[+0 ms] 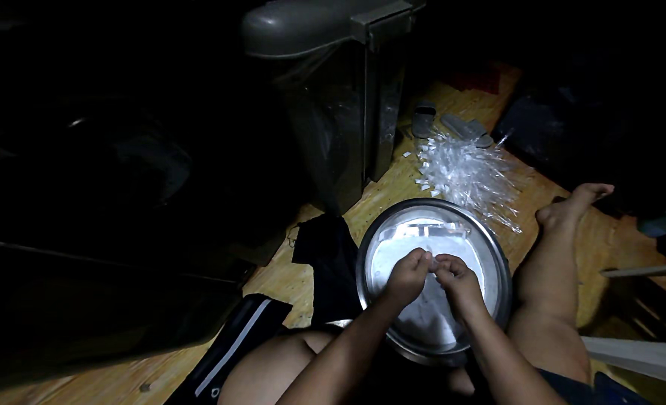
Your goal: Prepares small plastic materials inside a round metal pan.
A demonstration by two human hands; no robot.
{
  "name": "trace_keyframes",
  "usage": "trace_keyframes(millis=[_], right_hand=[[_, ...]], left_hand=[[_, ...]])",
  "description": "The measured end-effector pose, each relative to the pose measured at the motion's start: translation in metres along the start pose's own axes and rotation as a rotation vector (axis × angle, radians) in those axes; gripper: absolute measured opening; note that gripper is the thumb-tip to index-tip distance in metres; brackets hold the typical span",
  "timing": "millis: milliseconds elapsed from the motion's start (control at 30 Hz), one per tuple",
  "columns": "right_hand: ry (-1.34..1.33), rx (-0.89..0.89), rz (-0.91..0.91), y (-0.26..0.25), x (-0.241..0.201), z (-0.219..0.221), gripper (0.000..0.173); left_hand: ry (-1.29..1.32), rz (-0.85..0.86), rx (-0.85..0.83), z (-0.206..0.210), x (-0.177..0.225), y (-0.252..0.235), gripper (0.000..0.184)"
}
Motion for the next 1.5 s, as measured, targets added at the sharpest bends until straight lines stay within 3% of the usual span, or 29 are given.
trace_keyframes(millis=[100,233,300,433,533,733,900,1100,1200,1300,1400,1500], right_hand=[[-0.149,0.014,0.121,0.001,0.007,-0.002,0.031],[-0.144,0.081,0.089,-0.003,0.014,-0.011,0.015],[-0.088,0.087,0.0,-0.004,0.008,-0.012,0.005],[-0.056,0.043,-0.24,0.005,-0.018,0.004,0.01],[-0.02,0.034,-0.318,0.008,-0.026,0.012,0.009],[-0.378,-0.075,-0.159,-0.001,-0.018,0.003,0.01],[-0.674,-0.066,0.022,-0.014,-0.009,-0.015,0.015],[-0.805,0.071,0.033,-0.027,-0.016,-0.066,0.01],[-0.514,0.061,-0.025,-0.028,-0.042,-0.069,0.014],[-0.155,0.043,-0.138,-0.039,-0.097,-0.069,0.02],[0.034,0.12,-0.348,-0.028,-0.177,-0.065,0.018],[0.144,0.273,-0.607,-0.015,-0.244,-0.074,0.018]], left_hand=[[-0.145,0.119,0.016,-0.004,0.015,0.004,0.038],[-0.281,0.176,-0.005,0.001,0.026,0.008,0.035],[-0.216,0.097,0.034,-0.001,0.018,0.007,0.03],[0.139,-0.254,0.008,0.007,-0.026,0.005,0.029],[0.361,-0.395,-0.072,0.017,-0.037,0.011,0.029],[0.334,-0.422,-0.446,0.04,-0.002,0.028,0.028],[0.418,-0.382,-0.476,0.045,0.0,0.026,0.024],[0.298,-0.244,-0.441,0.043,-0.006,0.029,0.028],[0.301,-0.225,-0.388,0.046,-0.015,0.029,0.032],[0.218,-0.126,-0.293,0.035,-0.028,0.022,0.04],[0.097,-0.01,-0.167,0.021,-0.019,0.013,0.042],[0.018,-0.011,-0.056,0.007,-0.02,0.004,0.04]])
Point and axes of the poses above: each hand's wrist, its own y-axis away from the middle knuckle, its own z-axis out of the palm, x = y × z, the point moved 9 cm from there along -y, towards the middle knuckle, and after that the axes turned 3 degrees about z, right-handed, at the moved point
